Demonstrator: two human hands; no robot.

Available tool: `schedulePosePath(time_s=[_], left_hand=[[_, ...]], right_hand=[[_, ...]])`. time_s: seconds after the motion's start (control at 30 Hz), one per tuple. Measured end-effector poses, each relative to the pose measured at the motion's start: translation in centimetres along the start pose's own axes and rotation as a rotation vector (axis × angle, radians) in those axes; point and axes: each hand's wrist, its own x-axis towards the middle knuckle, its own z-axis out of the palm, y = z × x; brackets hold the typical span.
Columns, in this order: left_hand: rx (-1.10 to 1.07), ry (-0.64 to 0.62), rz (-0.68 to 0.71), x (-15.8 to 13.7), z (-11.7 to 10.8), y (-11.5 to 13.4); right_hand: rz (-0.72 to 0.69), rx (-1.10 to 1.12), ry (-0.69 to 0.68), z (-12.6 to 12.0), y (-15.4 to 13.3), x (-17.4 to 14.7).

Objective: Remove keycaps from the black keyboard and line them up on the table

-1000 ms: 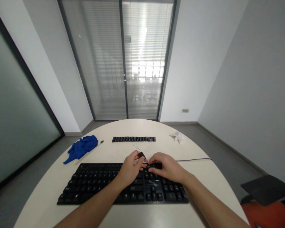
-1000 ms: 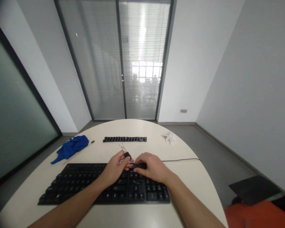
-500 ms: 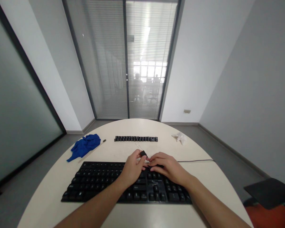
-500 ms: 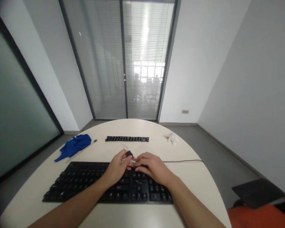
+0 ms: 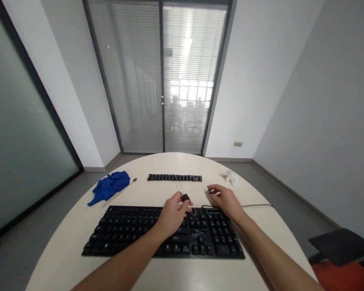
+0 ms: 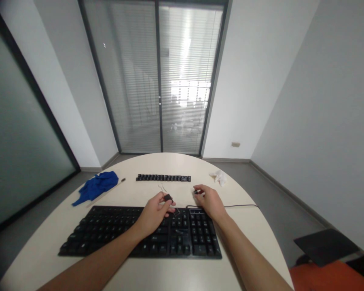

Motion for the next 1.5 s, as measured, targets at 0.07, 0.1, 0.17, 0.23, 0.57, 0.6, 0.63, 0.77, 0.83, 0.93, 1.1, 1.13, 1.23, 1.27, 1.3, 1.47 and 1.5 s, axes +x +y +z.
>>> schedulePosePath(time_s=[0.07,0.1,0.17,0.23,0.57,0.6,0.63,0.77,0.83,0.93,1.1,1.13,1.23,1.27,1.3,1.47,1.5], left_hand=[[0.003,0.0,0.001,0.1,0.0,0.0],[0.005,0.001,-0.001,0.1,0.0,0.0],[0.006,0.0,-0.004,0.1,0.0,0.0],[0.007,-0.003,-0.004,0.1,0.0,0.0],[0.01,-0.007,0.006,0.1,0.0,-0.2],[0.01,-0.007,0.007,0.1,0.0,-0.3],[0.009,-0.005,0.009,0.1,0.0,-0.3],[0.006,-0.007,0.005,0.2,0.0,-0.6],[0.007,-0.008,-0.002,0.2,0.0,-0.7],[-0.001,-0.004,-0.017,0.2,0.0,-0.6],[-0.011,-0.001,-0.047,-0.1,0.1,0.1],[-0.01,0.002,-0.051,-0.1,0.1,0.2],[-0.006,0.007,-0.054,-0.3,0.2,0.5],[0.0,0.005,-0.053,-0.3,0.2,0.5],[0.008,0.001,-0.051,-0.3,0.2,0.6],[0.033,-0.016,-0.016,-0.2,0.1,0.6],[0.033,-0.015,-0.011,-0.2,0.1,0.6]], right_hand=[[0.095,-0.032,0.026,0.1,1.2,0.6],[0.12,-0.032,0.02,0.2,1.7,0.8],[0.157,-0.01,-0.01,0.2,2.3,1.0],[0.194,0.007,-0.021,0.3,2.6,1.2],[0.192,-0.086,0.037,0.8,2.1,4.5],[0.188,-0.094,0.045,0.9,2.1,4.9],[0.185,-0.099,0.053,1.0,2.1,5.2],[0.152,-0.085,0.076,1.6,2.5,5.8],[0.117,-0.074,0.085,1.9,2.8,5.9],[0.044,-0.064,0.095,2.1,3.0,6.0],[-0.022,-0.045,0.11,2.2,2.9,6.1],[-0.018,-0.039,0.118,2.2,2.9,6.1],[0.006,0.025,0.141,2.4,3.0,6.1],[0.01,0.055,0.144,2.5,3.0,6.2],[0.011,0.083,0.146,2.6,3.1,6.2],[-0.004,0.119,0.148,2.9,3.5,6.3],[-0.007,0.116,0.146,3.0,3.5,6.3]])
